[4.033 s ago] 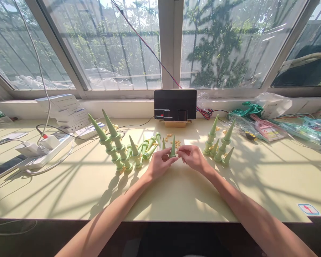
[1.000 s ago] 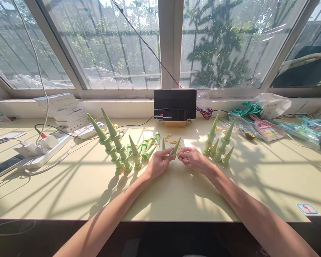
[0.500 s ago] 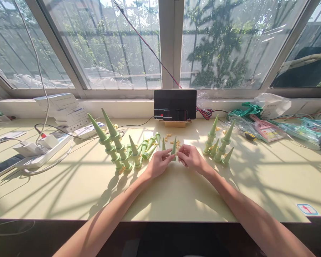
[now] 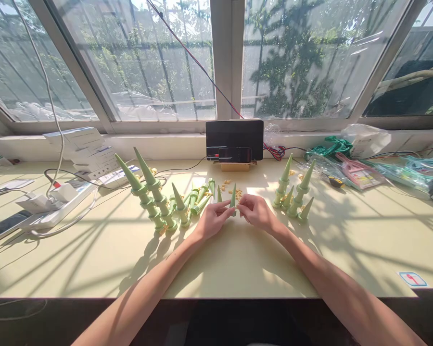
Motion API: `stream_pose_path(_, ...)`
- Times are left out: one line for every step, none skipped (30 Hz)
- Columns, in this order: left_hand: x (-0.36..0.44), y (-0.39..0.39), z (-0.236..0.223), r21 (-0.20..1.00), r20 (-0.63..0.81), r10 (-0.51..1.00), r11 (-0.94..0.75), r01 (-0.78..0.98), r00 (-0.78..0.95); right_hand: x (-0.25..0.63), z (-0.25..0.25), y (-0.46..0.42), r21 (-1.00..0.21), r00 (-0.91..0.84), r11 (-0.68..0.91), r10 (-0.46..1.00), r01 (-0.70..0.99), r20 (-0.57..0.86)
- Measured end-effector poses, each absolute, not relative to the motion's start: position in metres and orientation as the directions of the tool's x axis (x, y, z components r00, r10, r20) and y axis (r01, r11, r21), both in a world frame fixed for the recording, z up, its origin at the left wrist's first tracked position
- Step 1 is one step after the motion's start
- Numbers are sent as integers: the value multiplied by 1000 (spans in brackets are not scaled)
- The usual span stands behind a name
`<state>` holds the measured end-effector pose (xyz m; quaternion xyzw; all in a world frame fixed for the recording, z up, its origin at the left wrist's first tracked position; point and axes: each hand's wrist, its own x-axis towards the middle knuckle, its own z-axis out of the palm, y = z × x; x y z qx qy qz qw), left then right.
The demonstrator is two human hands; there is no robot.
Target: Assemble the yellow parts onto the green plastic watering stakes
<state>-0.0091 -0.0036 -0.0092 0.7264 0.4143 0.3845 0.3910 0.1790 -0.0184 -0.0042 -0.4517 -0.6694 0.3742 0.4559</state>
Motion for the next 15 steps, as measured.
stream_pose_path(-9,-4,-9,888,235,903,-350,298,360,179,-4,-18,-924,-181,297,949,241,258)
stream_pose_path(-9,-4,-9,890,233,903,-347,296,361,179,-3,-18,-937,-187,278,953,213,240)
stream_pose_path(-9,-3,-9,891,230,902,-346,295,364,179,-3,-19,-950,-194,255,956,182,220)
stream_pose_path(-10,-3,-9,891,227,900,-346,293,373,180,-2,-19,-962,-200,229,960,148,198)
stream_pose_path(-10,-3,-9,892,224,896,-347,290,384,180,-1,-19,-973,-205,203,963,114,177)
stream_pose_path(-10,-3,-10,893,226,891,-351,282,394,180,0,-19,-981,-212,176,965,81,155)
stream_pose_path(-10,-2,-10,895,231,885,-356,270,403,180,1,-20,-987,-217,150,967,51,135)
stream_pose_path(-10,-2,-10,897,239,881,-361,254,407,180,2,-20,-992,-222,125,968,24,117)
stream_pose_path(-10,-2,-11,901,246,879,-363,238,408,180,3,-20,-995,-229,101,968,-3,99)
stream_pose_path(-10,-1,-11,905,251,877,-362,222,409,181,3,-20,-997,-236,75,968,-28,80)
stream_pose_path(-9,-1,-11,910,252,875,-360,207,414,181,4,-20,-998,-245,48,968,-52,59)
stream_pose_path(-9,-1,-11,914,249,871,-356,194,424,182,4,-20,-997,-252,21,967,-73,39)
stream_pose_path(-9,-2,-11,918,246,866,-353,183,436,182,3,-20,-996,-259,-4,966,-92,20)
stream_pose_path(-9,-2,-10,920,245,860,-352,172,448,183,3,-20,-994,-264,-26,965,-108,4)
stream_pose_path(-8,-2,-10,922,246,855,-352,163,456,183,2,-20,-992,-267,-44,964,-122,-10)
